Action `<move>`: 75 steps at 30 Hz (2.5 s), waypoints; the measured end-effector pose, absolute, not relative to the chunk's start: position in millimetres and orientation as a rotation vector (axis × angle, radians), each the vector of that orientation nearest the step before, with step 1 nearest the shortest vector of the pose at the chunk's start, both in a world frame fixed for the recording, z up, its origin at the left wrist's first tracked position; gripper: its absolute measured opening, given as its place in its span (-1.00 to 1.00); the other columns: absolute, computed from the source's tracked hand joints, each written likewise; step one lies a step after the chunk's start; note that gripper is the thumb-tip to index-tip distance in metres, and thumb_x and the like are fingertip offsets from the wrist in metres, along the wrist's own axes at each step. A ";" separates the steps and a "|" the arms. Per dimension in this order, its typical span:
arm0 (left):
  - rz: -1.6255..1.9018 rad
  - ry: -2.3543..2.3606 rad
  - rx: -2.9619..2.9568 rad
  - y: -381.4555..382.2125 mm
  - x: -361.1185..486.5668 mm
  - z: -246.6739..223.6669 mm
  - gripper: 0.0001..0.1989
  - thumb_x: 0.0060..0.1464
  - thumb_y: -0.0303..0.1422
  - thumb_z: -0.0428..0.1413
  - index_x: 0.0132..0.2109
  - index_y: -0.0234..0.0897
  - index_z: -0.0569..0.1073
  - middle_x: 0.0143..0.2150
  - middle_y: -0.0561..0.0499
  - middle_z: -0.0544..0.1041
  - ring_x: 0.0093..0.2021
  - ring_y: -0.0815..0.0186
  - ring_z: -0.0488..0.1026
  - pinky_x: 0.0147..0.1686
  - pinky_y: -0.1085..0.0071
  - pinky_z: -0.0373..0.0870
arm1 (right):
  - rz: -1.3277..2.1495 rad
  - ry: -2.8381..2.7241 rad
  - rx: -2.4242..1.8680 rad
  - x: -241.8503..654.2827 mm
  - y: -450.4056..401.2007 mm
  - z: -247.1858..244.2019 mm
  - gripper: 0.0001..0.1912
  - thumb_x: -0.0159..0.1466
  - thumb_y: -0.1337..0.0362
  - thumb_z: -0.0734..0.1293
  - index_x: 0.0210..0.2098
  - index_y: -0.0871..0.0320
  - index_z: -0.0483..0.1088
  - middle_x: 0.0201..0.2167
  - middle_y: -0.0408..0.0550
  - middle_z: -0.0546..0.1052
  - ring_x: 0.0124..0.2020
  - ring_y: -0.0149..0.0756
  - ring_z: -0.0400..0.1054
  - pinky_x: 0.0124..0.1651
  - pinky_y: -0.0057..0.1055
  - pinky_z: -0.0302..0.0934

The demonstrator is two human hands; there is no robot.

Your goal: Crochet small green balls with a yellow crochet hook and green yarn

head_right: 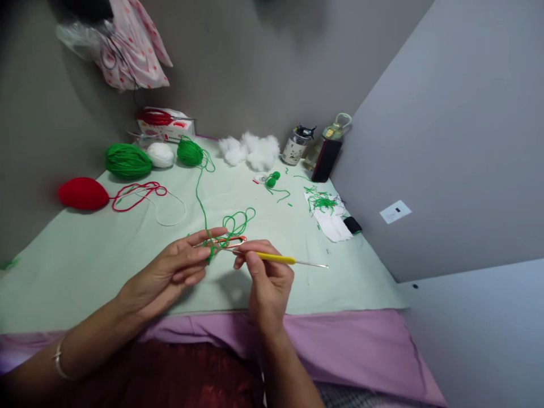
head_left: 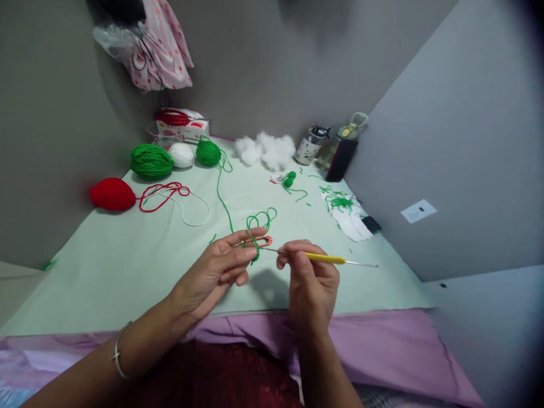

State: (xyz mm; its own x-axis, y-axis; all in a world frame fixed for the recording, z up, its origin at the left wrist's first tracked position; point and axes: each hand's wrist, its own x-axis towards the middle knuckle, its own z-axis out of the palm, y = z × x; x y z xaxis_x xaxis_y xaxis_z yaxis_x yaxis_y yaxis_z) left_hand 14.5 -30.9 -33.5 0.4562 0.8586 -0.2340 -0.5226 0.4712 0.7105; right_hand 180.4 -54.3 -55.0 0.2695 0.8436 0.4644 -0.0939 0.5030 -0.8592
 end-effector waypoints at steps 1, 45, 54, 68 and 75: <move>0.927 0.630 0.614 -31.3 14.8 -33.9 -0.68 0.07 -0.38 0.44 0.01 -0.24 0.71 -0.28 0.09 0.54 -0.66 0.73 -0.06 -0.62 0.68 0.24 | 0.763 -1.113 -0.822 180.7 -54.3 -54.8 -0.84 0.42 0.31 0.36 -0.21 0.06 0.63 -0.34 -0.11 0.60 -0.45 -0.40 0.42 -0.31 -0.35 0.39; 1.107 0.944 1.113 -41.4 13.7 -30.9 -0.73 0.08 -0.37 0.41 -0.04 -0.05 0.75 -0.34 0.08 0.53 -0.35 0.40 0.38 -0.27 0.50 0.37 | 0.109 -1.733 -0.859 184.0 -70.4 -55.7 -0.67 0.43 0.46 0.28 0.09 0.04 0.51 -0.13 0.04 0.68 -0.13 -0.19 0.60 -0.16 -0.21 0.54; 0.897 0.674 0.542 -33.7 16.9 -32.3 -0.61 0.00 -0.36 0.45 0.02 -0.26 0.71 -0.09 -0.09 0.65 -0.18 0.32 0.54 -0.09 0.42 0.54 | 0.219 -1.574 -0.915 180.8 -67.0 -57.7 -0.66 0.43 0.44 0.30 0.05 -0.05 0.58 -0.15 -0.04 0.66 -0.19 -0.24 0.56 -0.17 -0.24 0.52; 0.970 0.729 0.712 -34.2 20.8 -38.1 -0.61 0.06 -0.33 0.43 0.06 -0.18 0.70 -0.20 -0.01 0.65 -0.22 0.36 0.49 -0.21 0.50 0.41 | 0.060 -1.672 -0.948 175.6 -69.3 -60.3 -0.59 0.38 0.50 0.37 0.09 -0.07 0.59 -0.04 0.01 0.63 -0.06 -0.19 0.57 -0.07 -0.21 0.53; 0.995 0.730 0.673 -32.1 20.3 -35.2 -0.75 0.02 -0.37 0.44 -0.10 -0.19 0.74 -0.13 -0.02 0.67 -0.15 0.30 0.53 -0.01 0.37 0.48 | 0.590 -1.280 -0.885 182.1 -60.4 -50.0 -0.80 0.45 0.35 0.32 -0.14 0.00 0.62 -0.28 -0.10 0.62 -0.41 -0.36 0.45 -0.32 -0.32 0.42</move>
State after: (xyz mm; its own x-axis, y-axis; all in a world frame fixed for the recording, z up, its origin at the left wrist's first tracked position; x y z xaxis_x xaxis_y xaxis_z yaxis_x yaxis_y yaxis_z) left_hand 20.3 -32.1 -35.2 0.3560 0.9059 -0.2293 -0.4907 0.3900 0.7792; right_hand 182.1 -60.4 -50.0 0.2154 0.8002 0.5597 0.0939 0.5536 -0.8275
